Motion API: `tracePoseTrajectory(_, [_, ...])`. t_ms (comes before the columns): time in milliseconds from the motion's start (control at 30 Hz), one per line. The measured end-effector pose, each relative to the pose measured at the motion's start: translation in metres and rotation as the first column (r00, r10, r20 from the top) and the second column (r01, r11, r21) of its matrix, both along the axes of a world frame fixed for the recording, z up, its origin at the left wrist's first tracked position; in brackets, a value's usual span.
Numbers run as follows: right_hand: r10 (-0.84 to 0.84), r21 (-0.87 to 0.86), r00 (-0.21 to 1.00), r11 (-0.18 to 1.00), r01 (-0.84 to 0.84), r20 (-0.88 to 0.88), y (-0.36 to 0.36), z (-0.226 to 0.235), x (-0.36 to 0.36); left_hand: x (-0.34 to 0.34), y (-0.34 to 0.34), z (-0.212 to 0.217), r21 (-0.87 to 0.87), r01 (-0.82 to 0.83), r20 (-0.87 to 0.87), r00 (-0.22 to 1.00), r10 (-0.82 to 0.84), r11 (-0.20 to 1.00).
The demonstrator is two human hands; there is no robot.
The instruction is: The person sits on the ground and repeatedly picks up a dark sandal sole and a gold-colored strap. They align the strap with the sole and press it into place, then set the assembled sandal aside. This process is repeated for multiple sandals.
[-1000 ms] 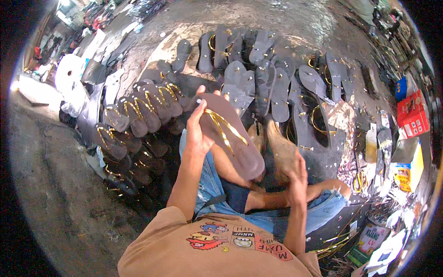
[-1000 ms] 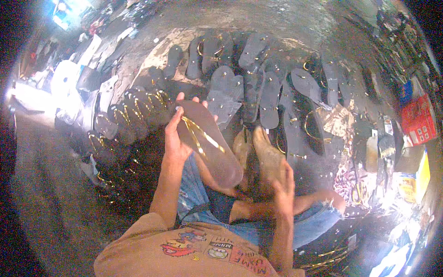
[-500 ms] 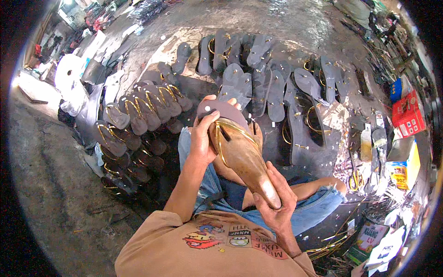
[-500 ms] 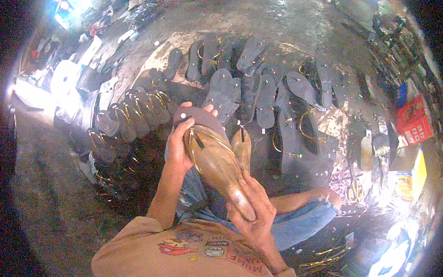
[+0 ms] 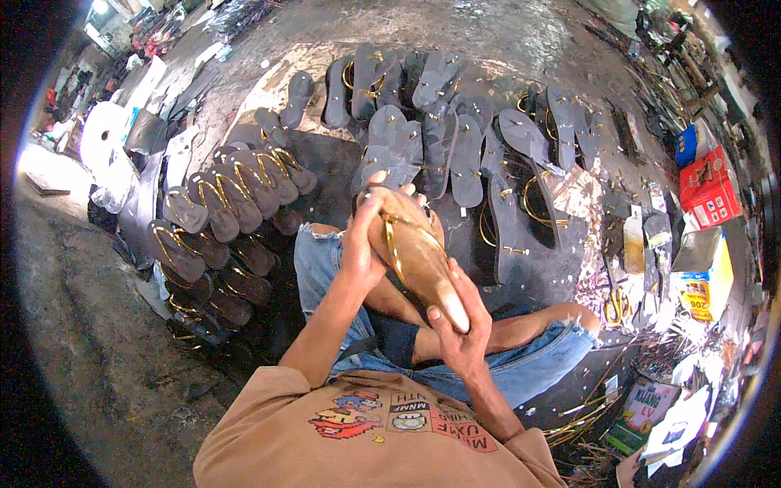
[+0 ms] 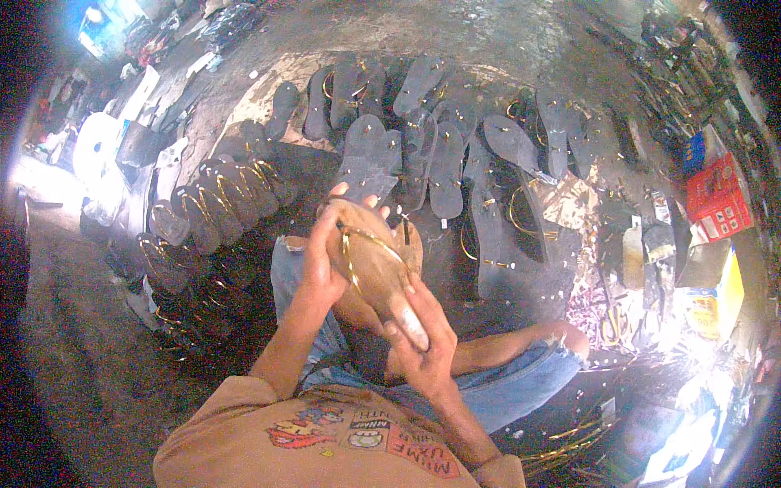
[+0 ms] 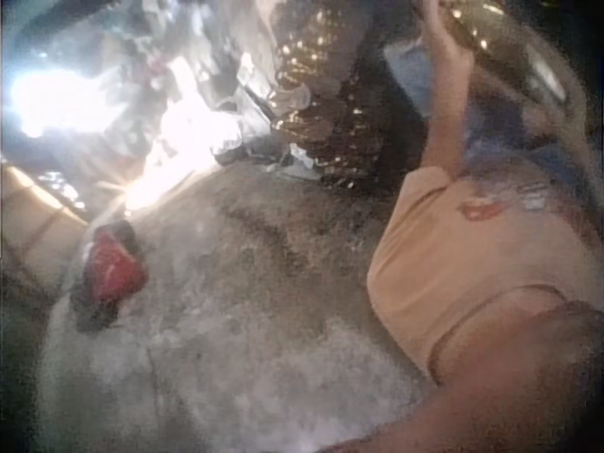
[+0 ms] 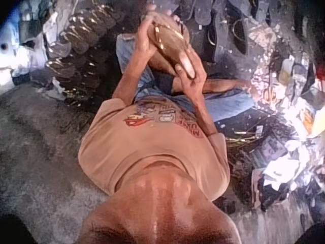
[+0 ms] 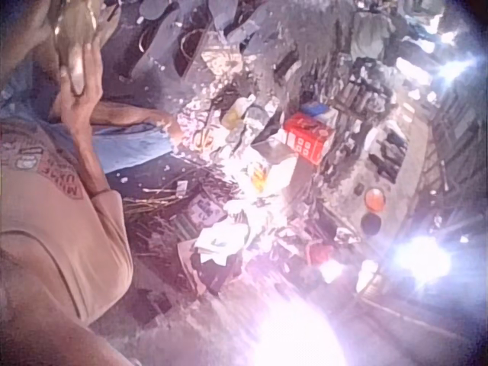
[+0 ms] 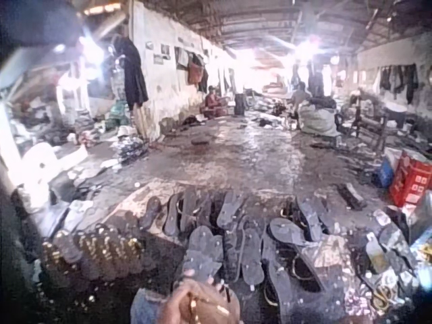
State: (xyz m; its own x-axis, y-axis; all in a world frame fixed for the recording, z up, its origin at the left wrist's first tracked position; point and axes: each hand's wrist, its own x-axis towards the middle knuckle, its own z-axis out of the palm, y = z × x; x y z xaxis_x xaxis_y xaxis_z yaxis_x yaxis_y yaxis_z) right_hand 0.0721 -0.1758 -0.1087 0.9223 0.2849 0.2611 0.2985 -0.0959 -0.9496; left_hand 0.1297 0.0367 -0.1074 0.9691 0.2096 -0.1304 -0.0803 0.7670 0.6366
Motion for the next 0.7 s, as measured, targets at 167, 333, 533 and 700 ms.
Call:
tracePoseTrajectory(167, [0.032, -0.244, 0.986, 0.97, 0.009, 0.163, 0.006, -0.012, -0.016, -0.088, -0.059, -0.004, -0.218, 0.047, -0.367, 0.922, -0.126, 0.975])
tracePoseTrajectory(333, [0.178, 0.269, 0.9, 0.96, -0.071, -0.397, -0.016, -0.004, -0.017, -0.09, -0.031, 0.004, -0.255, 0.065, -0.492, 0.85, -0.188, 0.965])
tracePoseTrajectory(533, [0.025, -0.033, 0.821, 0.998, -0.053, -0.571, -0.013, 0.015, -0.05, -0.149, -0.032, 0.025, -0.236, 0.186, -0.483, 0.829, -0.281, 0.954])
tracePoseTrajectory(700, [0.376, 0.395, 0.465, 0.917, -0.06, -0.801, -0.042, 0.03, -0.077, -0.19, -0.031, 0.023, -0.643, 0.131, -0.256, 0.892, -0.373, 0.755])
